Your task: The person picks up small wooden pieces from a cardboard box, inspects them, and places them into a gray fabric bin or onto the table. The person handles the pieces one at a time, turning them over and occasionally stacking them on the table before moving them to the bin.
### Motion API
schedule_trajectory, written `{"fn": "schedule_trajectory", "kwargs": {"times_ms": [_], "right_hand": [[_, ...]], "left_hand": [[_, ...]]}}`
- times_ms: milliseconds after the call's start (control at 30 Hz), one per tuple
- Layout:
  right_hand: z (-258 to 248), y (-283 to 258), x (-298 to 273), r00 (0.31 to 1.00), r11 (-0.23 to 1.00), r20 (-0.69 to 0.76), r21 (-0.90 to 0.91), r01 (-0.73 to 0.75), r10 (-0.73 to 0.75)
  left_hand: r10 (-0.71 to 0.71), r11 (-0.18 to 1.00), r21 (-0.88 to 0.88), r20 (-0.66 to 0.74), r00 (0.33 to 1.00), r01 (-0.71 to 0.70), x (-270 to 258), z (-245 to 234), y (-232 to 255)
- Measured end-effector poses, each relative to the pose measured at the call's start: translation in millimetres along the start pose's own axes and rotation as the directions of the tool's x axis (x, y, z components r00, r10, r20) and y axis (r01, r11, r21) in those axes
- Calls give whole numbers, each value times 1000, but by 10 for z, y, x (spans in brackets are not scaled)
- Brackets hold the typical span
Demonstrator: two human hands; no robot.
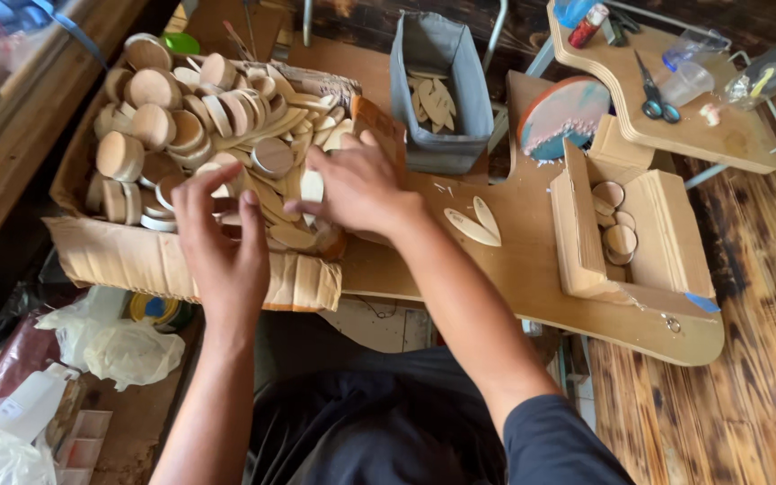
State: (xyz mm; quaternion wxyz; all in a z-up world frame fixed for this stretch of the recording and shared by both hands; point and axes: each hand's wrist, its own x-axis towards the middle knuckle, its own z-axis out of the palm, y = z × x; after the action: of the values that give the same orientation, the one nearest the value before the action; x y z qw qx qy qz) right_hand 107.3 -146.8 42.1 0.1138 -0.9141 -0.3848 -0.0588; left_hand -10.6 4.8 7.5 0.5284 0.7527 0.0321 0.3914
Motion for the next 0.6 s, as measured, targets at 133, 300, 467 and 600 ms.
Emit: {"fn": "schedule_trajectory", "kwargs": {"times_ms": [133, 300, 467, 600], "right_hand": [[205, -77, 163, 967, 968, 243, -251, -16, 79], [145, 111, -22, 993, 988, 73, 122, -98, 89], [112, 202, -337, 962, 774, -268, 618, 136, 44], [51, 127, -603, 969, 563, -219, 818, 119, 113]], "left_hand": [[-73, 997, 11, 17, 997, 73, 23, -74, 123], [-76, 997, -13, 68, 995, 77, 98, -100, 75], [-108, 984, -114, 211, 972, 134, 127, -40, 142], [-299, 831, -378, 316, 901, 408, 47, 74, 1]]}}
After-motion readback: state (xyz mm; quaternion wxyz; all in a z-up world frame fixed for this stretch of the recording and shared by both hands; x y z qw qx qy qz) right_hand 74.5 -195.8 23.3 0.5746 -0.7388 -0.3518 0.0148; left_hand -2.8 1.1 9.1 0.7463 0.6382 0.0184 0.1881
